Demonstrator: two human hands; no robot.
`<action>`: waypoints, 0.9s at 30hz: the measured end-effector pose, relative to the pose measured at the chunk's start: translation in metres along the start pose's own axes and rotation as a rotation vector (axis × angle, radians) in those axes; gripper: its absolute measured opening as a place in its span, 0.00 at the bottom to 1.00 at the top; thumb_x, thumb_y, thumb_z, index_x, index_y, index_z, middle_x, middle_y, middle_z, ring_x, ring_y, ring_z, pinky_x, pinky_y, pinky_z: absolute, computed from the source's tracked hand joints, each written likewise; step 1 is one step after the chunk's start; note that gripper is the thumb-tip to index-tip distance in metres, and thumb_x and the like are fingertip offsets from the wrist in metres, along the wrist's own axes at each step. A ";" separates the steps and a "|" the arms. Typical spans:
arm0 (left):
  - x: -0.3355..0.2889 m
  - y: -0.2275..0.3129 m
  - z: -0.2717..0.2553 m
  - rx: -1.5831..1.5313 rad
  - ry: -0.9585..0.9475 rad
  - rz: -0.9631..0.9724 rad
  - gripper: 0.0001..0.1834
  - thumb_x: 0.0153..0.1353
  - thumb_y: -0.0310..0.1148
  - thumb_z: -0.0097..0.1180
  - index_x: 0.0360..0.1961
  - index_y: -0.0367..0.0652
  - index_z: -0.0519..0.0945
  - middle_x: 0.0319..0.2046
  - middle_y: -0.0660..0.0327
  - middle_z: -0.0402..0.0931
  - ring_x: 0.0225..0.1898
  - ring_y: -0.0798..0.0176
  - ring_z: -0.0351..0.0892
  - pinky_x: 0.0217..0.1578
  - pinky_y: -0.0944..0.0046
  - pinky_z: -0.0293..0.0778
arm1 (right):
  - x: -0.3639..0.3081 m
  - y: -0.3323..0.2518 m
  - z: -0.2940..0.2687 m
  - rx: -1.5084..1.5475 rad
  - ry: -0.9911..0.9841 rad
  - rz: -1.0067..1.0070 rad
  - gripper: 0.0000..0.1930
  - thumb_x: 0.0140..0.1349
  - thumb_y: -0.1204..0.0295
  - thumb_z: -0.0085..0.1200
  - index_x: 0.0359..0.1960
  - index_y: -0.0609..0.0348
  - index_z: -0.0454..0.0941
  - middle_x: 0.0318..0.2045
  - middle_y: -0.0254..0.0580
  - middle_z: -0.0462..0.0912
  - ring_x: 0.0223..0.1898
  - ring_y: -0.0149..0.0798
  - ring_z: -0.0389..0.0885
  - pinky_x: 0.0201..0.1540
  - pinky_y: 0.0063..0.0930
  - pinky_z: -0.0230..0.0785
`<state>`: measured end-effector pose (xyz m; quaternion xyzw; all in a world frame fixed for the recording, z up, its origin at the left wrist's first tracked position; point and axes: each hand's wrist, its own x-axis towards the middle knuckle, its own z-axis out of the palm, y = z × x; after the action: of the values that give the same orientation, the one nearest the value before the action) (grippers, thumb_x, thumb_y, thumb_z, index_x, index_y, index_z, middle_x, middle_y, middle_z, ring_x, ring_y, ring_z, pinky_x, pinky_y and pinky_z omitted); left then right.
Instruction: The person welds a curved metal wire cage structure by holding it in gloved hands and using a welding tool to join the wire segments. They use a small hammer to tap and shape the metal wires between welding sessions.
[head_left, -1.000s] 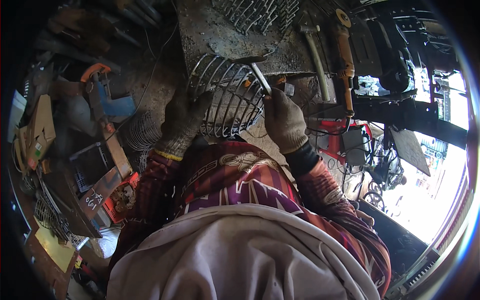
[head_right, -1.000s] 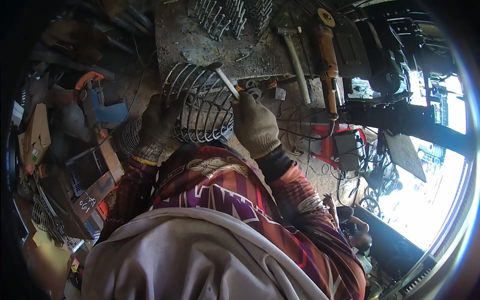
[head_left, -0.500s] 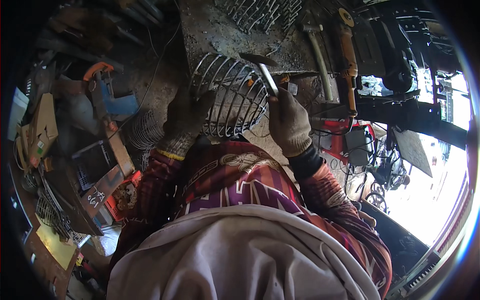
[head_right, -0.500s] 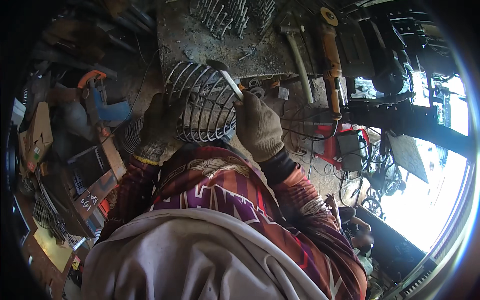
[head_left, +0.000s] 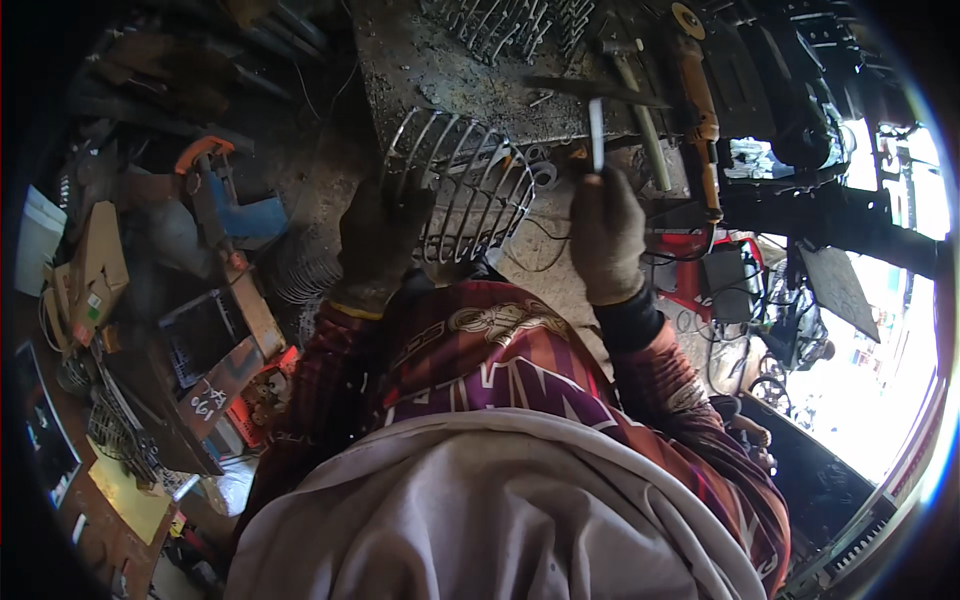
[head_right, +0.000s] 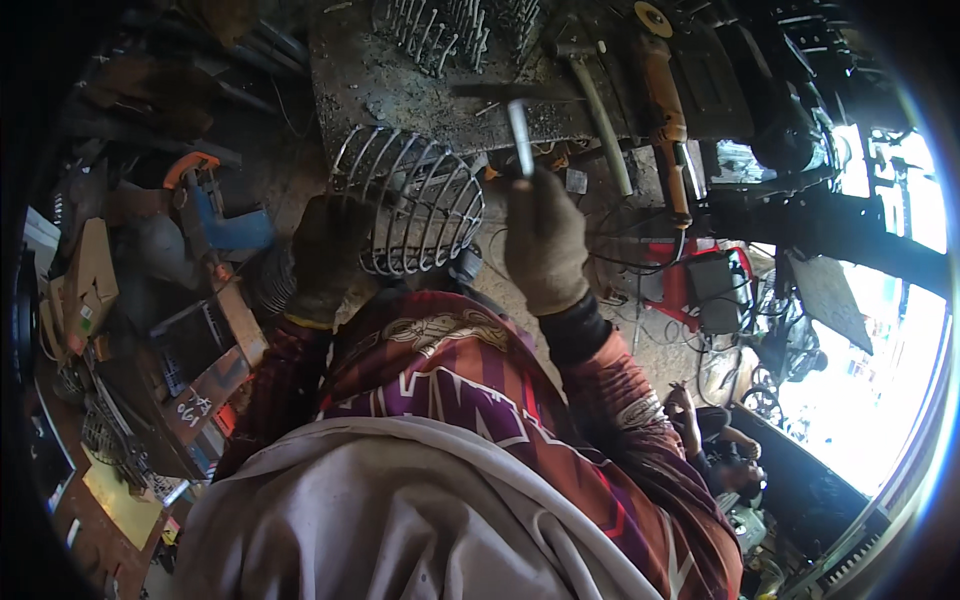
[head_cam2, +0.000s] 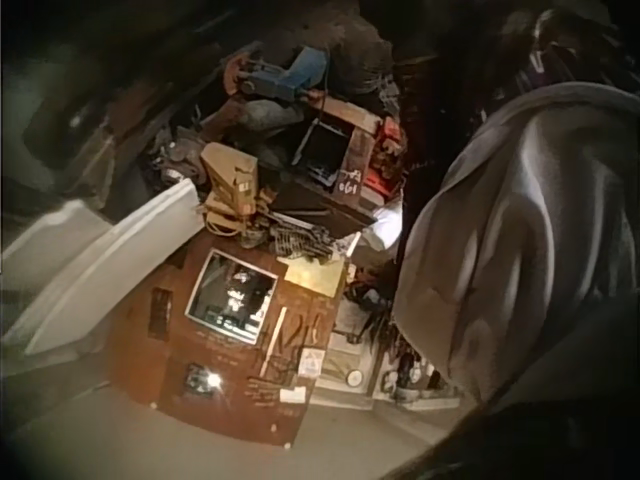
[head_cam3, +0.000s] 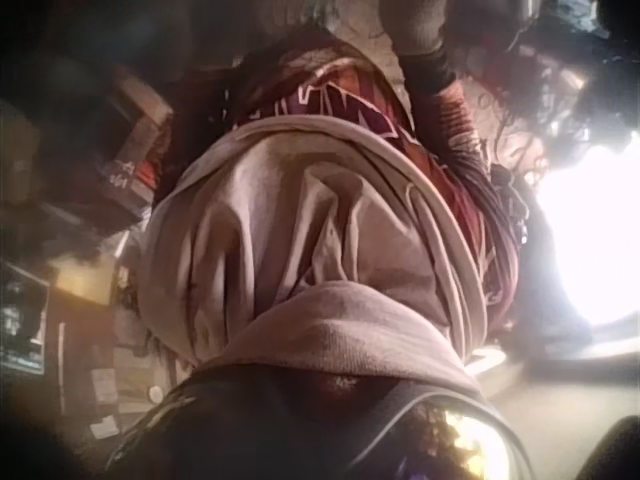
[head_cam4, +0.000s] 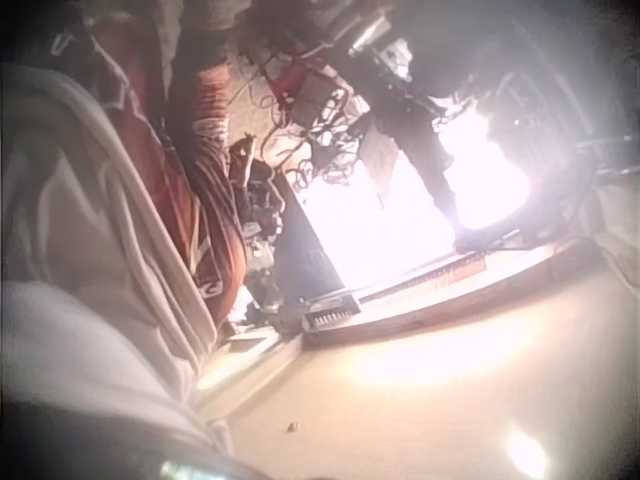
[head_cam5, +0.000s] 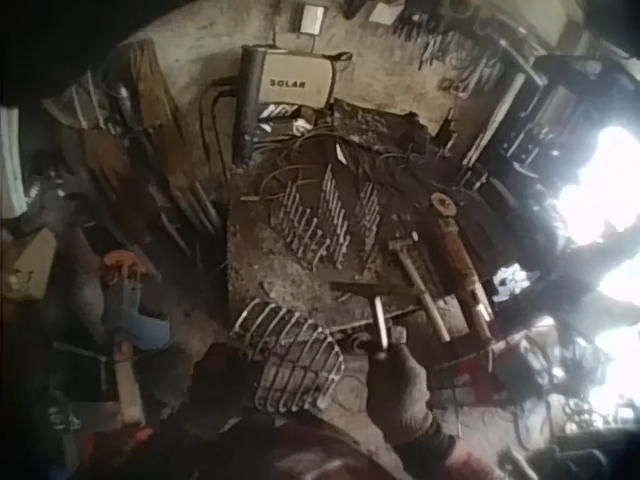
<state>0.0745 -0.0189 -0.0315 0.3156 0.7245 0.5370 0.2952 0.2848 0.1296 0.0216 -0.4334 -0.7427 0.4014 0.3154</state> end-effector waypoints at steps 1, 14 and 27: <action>-0.004 -0.027 -0.001 -0.086 0.029 0.054 0.10 0.68 0.35 0.57 0.41 0.40 0.74 0.29 0.62 0.75 0.33 0.64 0.78 0.36 0.61 0.76 | 0.002 -0.012 0.002 0.180 0.052 0.002 0.10 0.74 0.70 0.47 0.43 0.61 0.79 0.23 0.25 0.72 0.25 0.19 0.65 0.27 0.20 0.60; -0.025 0.037 -0.058 -1.447 -0.160 -0.148 0.12 0.72 0.33 0.49 0.27 0.50 0.68 0.26 0.70 0.66 0.29 0.64 0.75 0.34 0.56 0.80 | -0.016 0.018 -0.013 0.460 0.158 0.377 0.15 0.76 0.63 0.45 0.49 0.61 0.78 0.22 0.23 0.69 0.22 0.18 0.64 0.23 0.17 0.56; -0.031 0.037 -0.056 -0.725 0.191 -0.126 0.07 0.71 0.38 0.51 0.41 0.49 0.72 0.37 0.66 0.75 0.43 0.58 0.81 0.42 0.45 0.83 | -0.023 0.029 -0.016 0.438 0.114 0.342 0.13 0.76 0.64 0.46 0.43 0.61 0.77 0.21 0.25 0.70 0.22 0.20 0.65 0.24 0.20 0.58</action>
<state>0.0558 -0.0677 0.0205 0.0941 0.5296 0.7662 0.3515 0.3193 0.1235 0.0013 -0.4957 -0.5355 0.5746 0.3707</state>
